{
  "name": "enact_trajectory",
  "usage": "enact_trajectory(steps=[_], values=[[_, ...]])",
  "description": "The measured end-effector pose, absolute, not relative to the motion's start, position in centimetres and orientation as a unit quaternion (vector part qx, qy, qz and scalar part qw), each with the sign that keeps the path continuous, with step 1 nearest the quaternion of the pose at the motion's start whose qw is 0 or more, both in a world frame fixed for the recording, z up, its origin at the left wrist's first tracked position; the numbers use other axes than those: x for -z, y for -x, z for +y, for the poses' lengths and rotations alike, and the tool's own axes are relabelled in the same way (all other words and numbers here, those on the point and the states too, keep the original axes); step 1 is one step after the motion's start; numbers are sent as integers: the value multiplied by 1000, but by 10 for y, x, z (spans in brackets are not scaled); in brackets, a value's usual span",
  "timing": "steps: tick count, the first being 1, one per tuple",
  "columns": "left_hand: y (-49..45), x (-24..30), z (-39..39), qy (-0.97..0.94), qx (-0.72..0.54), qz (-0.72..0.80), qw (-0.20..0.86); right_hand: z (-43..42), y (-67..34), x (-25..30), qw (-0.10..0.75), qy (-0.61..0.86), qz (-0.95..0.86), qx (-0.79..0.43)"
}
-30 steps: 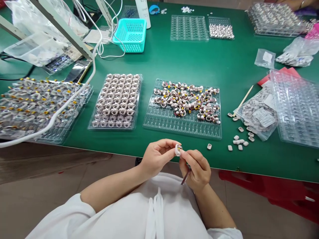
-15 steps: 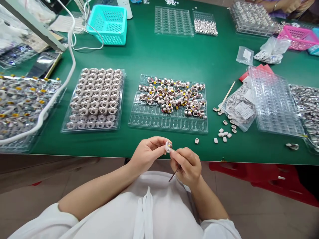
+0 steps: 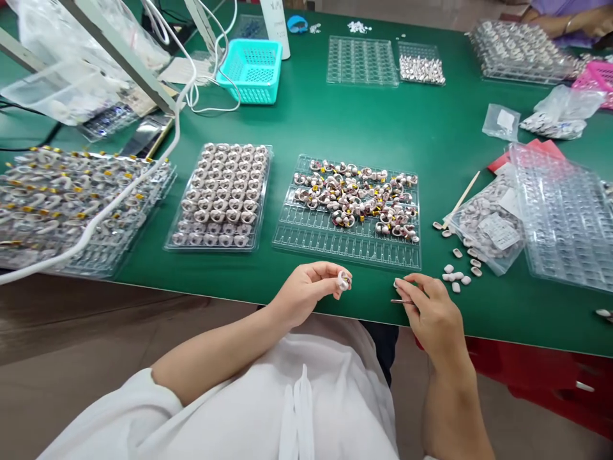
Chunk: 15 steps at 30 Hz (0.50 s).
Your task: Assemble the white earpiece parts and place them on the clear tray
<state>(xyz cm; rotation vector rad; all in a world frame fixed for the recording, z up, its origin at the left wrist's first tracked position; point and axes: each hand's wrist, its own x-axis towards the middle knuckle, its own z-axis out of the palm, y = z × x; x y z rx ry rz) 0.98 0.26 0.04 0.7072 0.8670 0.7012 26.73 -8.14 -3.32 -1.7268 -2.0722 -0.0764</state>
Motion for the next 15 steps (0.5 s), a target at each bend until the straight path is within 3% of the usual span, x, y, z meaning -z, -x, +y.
enact_trajectory(steps=[5, 10, 15], values=[[-6, 0, 2, -332, -337, 388, 791, -76, -250, 36, 309, 593, -744, 9], [-4, 0, -2, -382, -361, 369, 767, -78, -211, 23, 442, 525, -711, -150], [-5, -4, -10, -520, -404, 334, 674, -70, -180, 13, 452, 529, -668, -263]])
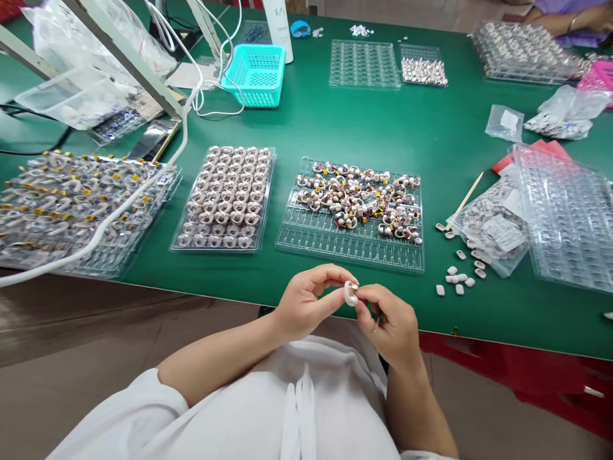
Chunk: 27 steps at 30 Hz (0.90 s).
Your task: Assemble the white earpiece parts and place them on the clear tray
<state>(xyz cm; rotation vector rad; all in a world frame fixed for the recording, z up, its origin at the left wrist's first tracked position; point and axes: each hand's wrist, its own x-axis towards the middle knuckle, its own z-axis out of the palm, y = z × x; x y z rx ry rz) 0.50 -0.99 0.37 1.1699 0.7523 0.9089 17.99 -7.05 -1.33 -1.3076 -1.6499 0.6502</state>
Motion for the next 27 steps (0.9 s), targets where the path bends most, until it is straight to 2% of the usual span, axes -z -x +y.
enact_trajectory(steps=[6, 10, 17, 21, 27], values=[[-4, 3, -14, -649, -433, 288, 555, -67, -165, 12, 460, 616, -570, -291], [-2, 6, -15, -654, -434, 286, 550, -70, -161, 17, 483, 650, -507, -294], [-2, 3, -11, -644, -471, 297, 524, -66, -163, 17, 472, 585, -615, -240], [-6, 2, -11, -664, -473, 278, 508, -67, -158, 17, 470, 625, -588, -209], [-4, 6, -15, -609, -464, 301, 568, -73, -153, 20, 504, 666, -493, -245]])
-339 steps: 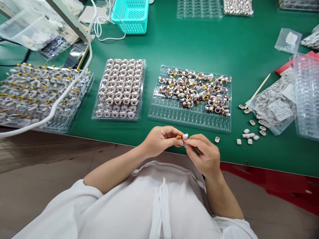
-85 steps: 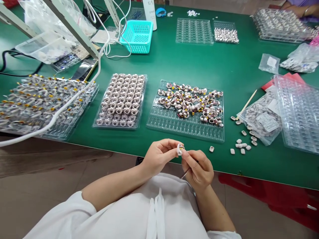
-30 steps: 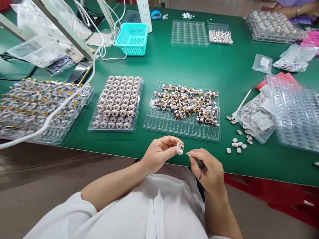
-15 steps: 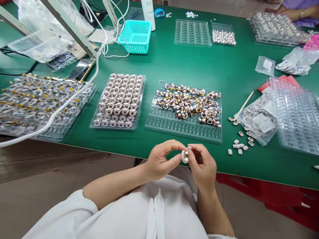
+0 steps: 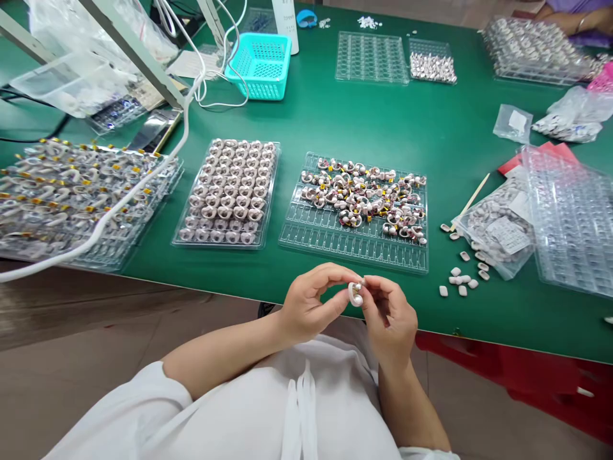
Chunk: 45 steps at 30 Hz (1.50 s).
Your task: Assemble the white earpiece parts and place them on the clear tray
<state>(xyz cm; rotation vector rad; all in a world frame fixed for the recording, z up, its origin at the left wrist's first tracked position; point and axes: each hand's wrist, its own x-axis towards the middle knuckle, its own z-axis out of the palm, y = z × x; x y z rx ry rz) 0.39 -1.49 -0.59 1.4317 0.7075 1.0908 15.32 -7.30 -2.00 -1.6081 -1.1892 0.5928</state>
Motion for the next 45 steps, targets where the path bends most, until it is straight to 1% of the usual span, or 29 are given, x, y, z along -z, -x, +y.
enact_trajectory(steps=[5, 8, 12, 19, 22, 26, 33, 45], values=[[-3, -1, -13, -476, -452, 308, 689, -74, -153, 27, 551, 617, -463, -319], [-2, -2, -10, -419, -438, 321, 727, -73, -153, 30, 583, 578, -469, -326], [1, 0, -7, -386, -437, 333, 741, -70, -156, 27, 600, 534, -493, -334], [3, -4, -4, -419, -390, 360, 736, -68, -160, 20, 595, 512, -463, -411], [3, -8, -4, -448, -370, 359, 731, -65, -161, 18, 591, 478, -483, -435], [4, -9, -4, -494, -359, 366, 702, -59, -163, 17, 601, 450, -499, -434], [8, -7, -4, -566, -373, 373, 634, -60, -160, 17, 590, 507, -443, -446], [9, -5, -6, -639, -399, 380, 536, -58, -157, 21, 623, 466, -456, -432]])
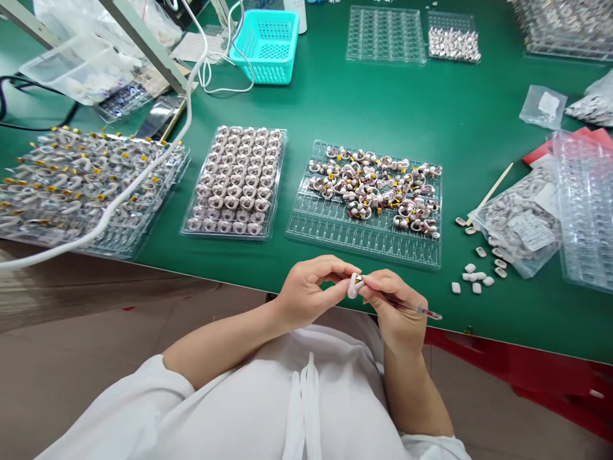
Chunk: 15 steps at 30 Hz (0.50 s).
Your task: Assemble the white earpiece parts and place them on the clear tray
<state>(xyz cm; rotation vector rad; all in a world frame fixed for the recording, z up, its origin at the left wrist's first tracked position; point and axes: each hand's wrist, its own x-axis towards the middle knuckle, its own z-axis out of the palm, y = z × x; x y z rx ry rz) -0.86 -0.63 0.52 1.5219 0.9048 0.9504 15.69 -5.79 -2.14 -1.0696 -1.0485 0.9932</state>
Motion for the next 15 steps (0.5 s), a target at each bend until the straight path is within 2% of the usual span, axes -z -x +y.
enact_trajectory(steps=[15], values=[[8, -1, -4, -721, -438, 347, 410, -58, -158, 23, 611, 490, -447, -432]])
